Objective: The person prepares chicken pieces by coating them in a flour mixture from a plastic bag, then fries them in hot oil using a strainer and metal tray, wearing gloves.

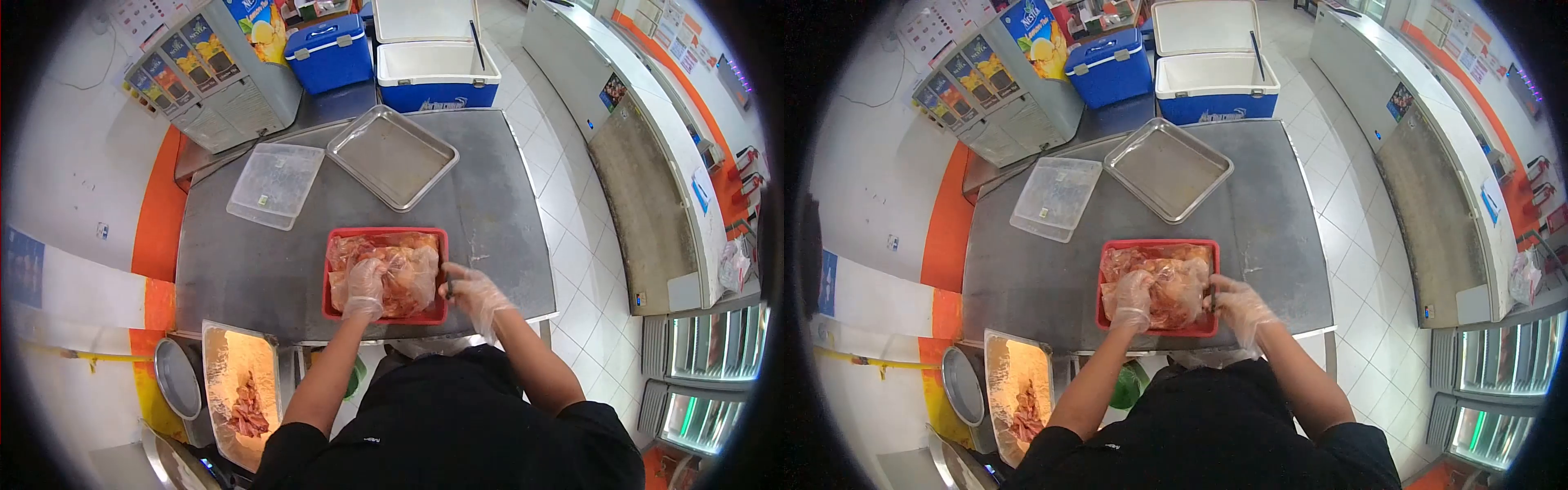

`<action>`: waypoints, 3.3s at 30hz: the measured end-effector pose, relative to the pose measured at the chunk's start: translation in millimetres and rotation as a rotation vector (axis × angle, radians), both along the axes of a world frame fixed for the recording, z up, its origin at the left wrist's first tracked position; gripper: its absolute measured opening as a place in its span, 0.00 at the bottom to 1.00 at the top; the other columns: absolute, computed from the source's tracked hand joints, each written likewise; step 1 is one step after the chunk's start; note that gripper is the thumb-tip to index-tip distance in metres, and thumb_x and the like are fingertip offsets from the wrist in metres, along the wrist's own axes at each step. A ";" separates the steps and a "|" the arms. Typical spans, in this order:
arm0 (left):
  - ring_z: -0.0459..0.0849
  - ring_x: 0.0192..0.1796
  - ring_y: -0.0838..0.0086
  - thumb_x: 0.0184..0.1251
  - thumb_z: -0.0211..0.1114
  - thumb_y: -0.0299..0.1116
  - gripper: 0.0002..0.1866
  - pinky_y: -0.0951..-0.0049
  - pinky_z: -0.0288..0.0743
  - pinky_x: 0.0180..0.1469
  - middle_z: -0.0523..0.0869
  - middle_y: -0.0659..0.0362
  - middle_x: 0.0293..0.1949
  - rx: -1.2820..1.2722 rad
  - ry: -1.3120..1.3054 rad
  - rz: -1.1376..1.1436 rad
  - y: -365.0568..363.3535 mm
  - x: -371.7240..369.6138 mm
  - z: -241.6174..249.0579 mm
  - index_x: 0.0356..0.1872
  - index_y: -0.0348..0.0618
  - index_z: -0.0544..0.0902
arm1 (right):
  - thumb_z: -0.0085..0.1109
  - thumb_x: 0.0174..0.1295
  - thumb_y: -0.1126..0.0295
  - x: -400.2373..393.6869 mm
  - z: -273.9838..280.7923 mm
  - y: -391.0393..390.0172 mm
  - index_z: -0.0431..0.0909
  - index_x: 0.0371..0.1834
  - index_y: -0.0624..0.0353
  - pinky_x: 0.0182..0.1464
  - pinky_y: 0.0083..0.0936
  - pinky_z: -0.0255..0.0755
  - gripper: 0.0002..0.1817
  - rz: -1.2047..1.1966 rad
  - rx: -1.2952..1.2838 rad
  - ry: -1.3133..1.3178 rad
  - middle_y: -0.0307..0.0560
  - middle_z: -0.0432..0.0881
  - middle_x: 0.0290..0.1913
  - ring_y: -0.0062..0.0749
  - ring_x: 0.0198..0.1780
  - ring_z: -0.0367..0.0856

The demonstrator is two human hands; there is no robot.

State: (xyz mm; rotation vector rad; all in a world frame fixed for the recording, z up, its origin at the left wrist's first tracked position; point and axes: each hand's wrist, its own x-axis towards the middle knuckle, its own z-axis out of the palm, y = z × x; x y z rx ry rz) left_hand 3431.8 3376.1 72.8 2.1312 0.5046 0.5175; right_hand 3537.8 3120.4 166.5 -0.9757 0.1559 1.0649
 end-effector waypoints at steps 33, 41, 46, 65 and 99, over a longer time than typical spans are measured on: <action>0.87 0.53 0.50 0.63 0.71 0.43 0.18 0.54 0.81 0.57 0.87 0.44 0.50 0.377 0.637 -0.024 -16.1 46.9 67.3 0.47 0.41 0.86 | 0.54 0.68 0.68 53.9 -49.4 -36.2 0.85 0.44 0.62 0.56 0.45 0.81 0.12 0.665 -1.420 -1.148 0.63 0.88 0.47 0.55 0.54 0.87; 0.87 0.49 0.52 0.62 0.65 0.34 0.15 0.58 0.83 0.54 0.86 0.46 0.49 0.468 0.523 -0.113 -3.9 41.0 41.1 0.49 0.42 0.85 | 0.59 0.65 0.50 29.0 17.7 101.2 0.86 0.48 0.51 0.54 0.49 0.78 0.19 0.763 -0.382 -2.050 0.49 0.87 0.52 0.51 0.53 0.86; 0.88 0.47 0.54 0.61 0.65 0.32 0.12 0.58 0.84 0.50 0.85 0.48 0.44 0.665 0.477 -0.135 18.4 15.9 53.1 0.46 0.45 0.85 | 0.62 0.61 0.42 31.4 24.8 133.2 0.84 0.51 0.44 0.56 0.50 0.76 0.24 1.211 -0.514 -2.062 0.46 0.80 0.65 0.48 0.53 0.86; 0.84 0.47 0.54 0.66 0.66 0.41 0.14 0.56 0.78 0.50 0.86 0.47 0.44 -0.325 0.336 0.265 39.1 -7.9 24.7 0.42 0.40 0.83 | 0.59 0.64 0.50 14.9 46.3 49.6 0.89 0.33 0.44 0.46 0.48 0.72 0.15 0.808 -0.786 -2.012 0.38 0.87 0.42 0.39 0.48 0.83; 0.89 0.52 0.58 0.72 0.66 0.41 0.14 0.62 0.78 0.56 0.92 0.50 0.47 -0.475 0.366 0.273 76.1 18.4 -47.4 0.46 0.43 0.92 | 0.76 0.43 0.59 -4.6 -52.9 127.8 0.68 0.69 0.57 0.68 0.36 0.70 0.46 0.438 -0.422 -1.300 0.58 0.79 0.59 0.49 0.64 0.77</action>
